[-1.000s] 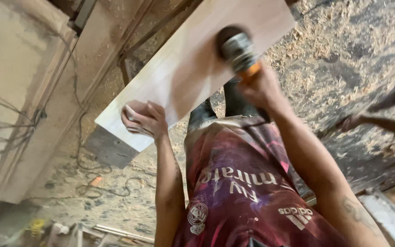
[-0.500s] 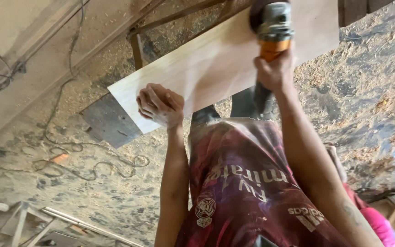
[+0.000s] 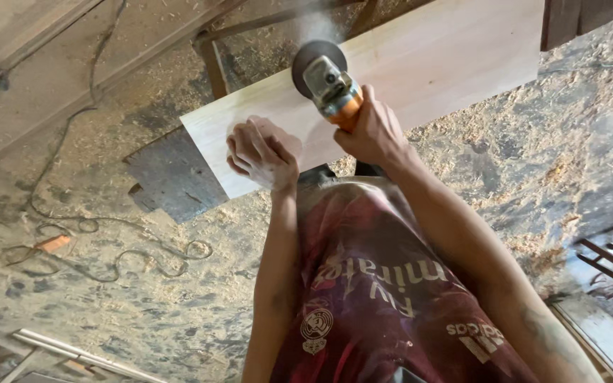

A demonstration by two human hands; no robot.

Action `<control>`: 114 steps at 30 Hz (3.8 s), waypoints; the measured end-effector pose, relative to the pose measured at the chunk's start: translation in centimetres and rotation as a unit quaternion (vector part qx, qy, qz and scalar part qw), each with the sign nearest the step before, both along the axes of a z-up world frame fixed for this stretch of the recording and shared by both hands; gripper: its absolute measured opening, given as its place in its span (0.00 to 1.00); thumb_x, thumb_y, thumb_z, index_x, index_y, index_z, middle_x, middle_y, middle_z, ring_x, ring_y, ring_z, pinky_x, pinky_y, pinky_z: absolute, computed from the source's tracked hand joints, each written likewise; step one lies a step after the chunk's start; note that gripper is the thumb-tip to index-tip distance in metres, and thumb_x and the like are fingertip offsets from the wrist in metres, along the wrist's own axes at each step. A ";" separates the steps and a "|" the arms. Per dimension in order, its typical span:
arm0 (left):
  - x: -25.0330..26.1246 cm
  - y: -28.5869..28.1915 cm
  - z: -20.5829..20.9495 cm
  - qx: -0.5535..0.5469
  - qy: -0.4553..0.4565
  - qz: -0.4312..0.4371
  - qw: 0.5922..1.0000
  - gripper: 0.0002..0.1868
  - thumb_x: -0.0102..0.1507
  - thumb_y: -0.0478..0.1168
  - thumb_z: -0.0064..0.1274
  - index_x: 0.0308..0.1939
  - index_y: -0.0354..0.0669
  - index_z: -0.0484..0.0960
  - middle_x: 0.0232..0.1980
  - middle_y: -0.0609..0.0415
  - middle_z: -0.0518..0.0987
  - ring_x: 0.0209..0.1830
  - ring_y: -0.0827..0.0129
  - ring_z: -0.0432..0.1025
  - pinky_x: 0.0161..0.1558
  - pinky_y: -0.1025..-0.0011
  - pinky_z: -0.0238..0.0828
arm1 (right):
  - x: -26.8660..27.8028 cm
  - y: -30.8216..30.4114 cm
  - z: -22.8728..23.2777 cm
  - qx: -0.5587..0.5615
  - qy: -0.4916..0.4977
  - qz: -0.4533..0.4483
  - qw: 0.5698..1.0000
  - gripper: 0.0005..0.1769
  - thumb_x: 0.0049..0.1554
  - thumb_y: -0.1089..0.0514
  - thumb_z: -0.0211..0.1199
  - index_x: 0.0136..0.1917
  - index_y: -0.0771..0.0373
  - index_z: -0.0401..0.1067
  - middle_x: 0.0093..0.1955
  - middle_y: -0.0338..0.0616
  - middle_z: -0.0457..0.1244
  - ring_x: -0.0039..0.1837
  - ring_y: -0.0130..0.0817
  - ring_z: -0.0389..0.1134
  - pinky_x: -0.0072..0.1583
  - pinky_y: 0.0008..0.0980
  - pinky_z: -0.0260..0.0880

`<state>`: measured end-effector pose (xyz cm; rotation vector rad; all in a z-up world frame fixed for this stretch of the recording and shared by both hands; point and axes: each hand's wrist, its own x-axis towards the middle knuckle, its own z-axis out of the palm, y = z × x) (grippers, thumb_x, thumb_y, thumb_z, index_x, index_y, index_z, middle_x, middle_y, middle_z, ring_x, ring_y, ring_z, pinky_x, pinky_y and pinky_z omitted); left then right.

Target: The person sands a piece of wood using a handheld power sander, moving the tool across the surface of the board.

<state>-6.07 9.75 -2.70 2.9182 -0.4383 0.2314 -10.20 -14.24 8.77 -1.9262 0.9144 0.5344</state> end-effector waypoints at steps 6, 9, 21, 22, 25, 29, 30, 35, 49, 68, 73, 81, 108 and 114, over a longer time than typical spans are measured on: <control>0.2 -0.5 0.4 0.013 -0.006 0.003 1.000 0.27 0.76 0.55 0.27 0.73 0.50 0.69 0.73 0.43 0.67 0.76 0.46 0.58 0.72 0.38 0.51 | -3.8 -4.4 1.2 -0.014 0.035 -0.068 0.997 0.37 0.46 0.62 0.65 0.66 0.74 0.56 0.47 0.58 0.67 0.43 0.45 0.72 0.44 0.40 0.78; 0.0 -0.6 0.7 0.010 -0.007 0.003 1.000 0.28 0.76 0.56 0.26 0.73 0.50 0.69 0.73 0.44 0.67 0.76 0.46 0.58 0.73 0.39 0.51 | -4.8 -6.7 1.6 -0.056 0.032 -0.085 0.994 0.35 0.47 0.61 0.66 0.65 0.73 0.59 0.47 0.56 0.67 0.44 0.45 0.72 0.47 0.41 0.77; 0.4 -0.8 1.2 0.008 -0.018 -0.001 1.000 0.28 0.76 0.56 0.27 0.72 0.48 0.70 0.72 0.41 0.68 0.75 0.44 0.59 0.72 0.38 0.54 | -7.6 -12.9 0.0 -0.103 -0.069 -0.144 0.982 0.28 0.48 0.63 0.67 0.61 0.70 0.65 0.48 0.49 0.66 0.48 0.41 0.71 0.49 0.41 0.76; 0.4 -0.7 1.2 0.008 -0.018 0.001 1.000 0.28 0.76 0.56 0.27 0.72 0.47 0.71 0.72 0.41 0.68 0.75 0.44 0.60 0.71 0.38 0.55 | -7.8 -13.7 0.0 -0.089 -0.067 -0.158 0.981 0.28 0.47 0.64 0.66 0.61 0.69 0.64 0.47 0.48 0.65 0.46 0.40 0.70 0.47 0.40 0.76; 0.5 -0.5 0.8 0.002 -0.031 0.002 1.000 0.29 0.76 0.57 0.27 0.71 0.48 0.72 0.71 0.42 0.69 0.74 0.45 0.61 0.70 0.39 0.56 | -8.3 -16.1 0.1 -0.066 -0.056 -0.183 0.979 0.26 0.47 0.64 0.63 0.59 0.68 0.64 0.43 0.46 0.64 0.41 0.35 0.68 0.43 0.37 0.76; 0.6 -0.7 0.6 0.003 -0.049 0.002 0.999 0.30 0.75 0.58 0.26 0.71 0.49 0.73 0.70 0.43 0.69 0.74 0.46 0.61 0.70 0.40 0.57 | -10.1 -19.6 -0.3 -0.041 -0.059 -0.206 0.976 0.26 0.46 0.65 0.63 0.58 0.69 0.62 0.41 0.42 0.62 0.37 0.30 0.66 0.40 0.36 0.77; 0.5 -0.7 0.8 0.011 -0.044 0.004 0.999 0.30 0.76 0.58 0.26 0.71 0.49 0.73 0.70 0.43 0.69 0.74 0.45 0.61 0.70 0.39 0.56 | -10.6 -20.5 -0.6 -0.042 -0.042 -0.212 0.975 0.24 0.47 0.65 0.63 0.58 0.69 0.64 0.41 0.43 0.63 0.37 0.30 0.67 0.41 0.36 0.78; 0.7 -1.3 1.6 -0.008 -0.032 0.005 0.999 0.30 0.76 0.58 0.27 0.71 0.46 0.74 0.70 0.43 0.69 0.74 0.45 0.61 0.70 0.40 0.57 | -13.0 -24.2 -2.2 -0.036 -0.014 -0.280 0.959 0.18 0.50 0.68 0.62 0.56 0.69 0.71 0.42 0.45 0.65 0.37 0.29 0.68 0.43 0.34 0.79; 0.8 -1.5 2.2 0.001 -0.007 0.005 1.000 0.29 0.76 0.55 0.27 0.71 0.45 0.72 0.71 0.41 0.67 0.75 0.43 0.59 0.71 0.38 0.54 | -4.8 -7.0 -3.6 -0.034 -0.146 -0.182 0.972 0.31 0.50 0.66 0.66 0.64 0.69 0.57 0.49 0.53 0.66 0.42 0.38 0.71 0.42 0.36 0.80; 0.5 -0.9 1.9 -0.025 0.017 0.036 0.999 0.28 0.77 0.53 0.33 0.72 0.37 0.68 0.73 0.47 0.68 0.78 0.49 0.59 0.76 0.42 0.50 | -8.4 -8.1 -0.3 -0.035 0.011 -0.071 0.997 0.34 0.48 0.62 0.64 0.66 0.73 0.59 0.47 0.52 0.64 0.41 0.42 0.68 0.40 0.41 0.78; 0.4 -0.6 1.3 -0.024 0.002 0.034 0.999 0.29 0.76 0.54 0.32 0.71 0.37 0.70 0.72 0.47 0.70 0.77 0.50 0.60 0.76 0.42 0.53 | -9.4 -11.8 -0.4 -0.094 -0.098 -0.076 0.988 0.29 0.49 0.64 0.68 0.63 0.71 0.65 0.47 0.48 0.66 0.44 0.36 0.69 0.45 0.39 0.76; 0.9 0.1 -0.5 -0.035 -0.038 0.021 0.998 0.29 0.76 0.55 0.29 0.69 0.38 0.72 0.69 0.46 0.72 0.74 0.50 0.64 0.74 0.44 0.58 | -8.9 -18.2 0.0 -0.016 -0.025 -0.252 0.967 0.19 0.47 0.66 0.62 0.54 0.66 0.71 0.40 0.43 0.64 0.34 0.30 0.66 0.37 0.33 0.75; 1.4 -0.7 2.4 -0.034 -0.034 0.006 0.999 0.27 0.77 0.51 0.34 0.71 0.37 0.71 0.72 0.48 0.70 0.74 0.46 0.64 0.72 0.42 0.58 | -9.8 -5.8 0.3 0.007 0.077 -0.051 0.996 0.33 0.46 0.61 0.68 0.61 0.71 0.57 0.42 0.50 0.65 0.38 0.37 0.68 0.38 0.42 0.76; 1.0 -0.4 1.8 -0.059 -0.031 -0.006 0.998 0.28 0.78 0.52 0.32 0.71 0.34 0.71 0.72 0.46 0.69 0.74 0.47 0.62 0.71 0.43 0.57 | -16.7 -16.4 -1.0 -0.075 -0.017 -0.153 0.985 0.28 0.48 0.66 0.62 0.62 0.68 0.63 0.46 0.46 0.63 0.42 0.33 0.67 0.42 0.37 0.78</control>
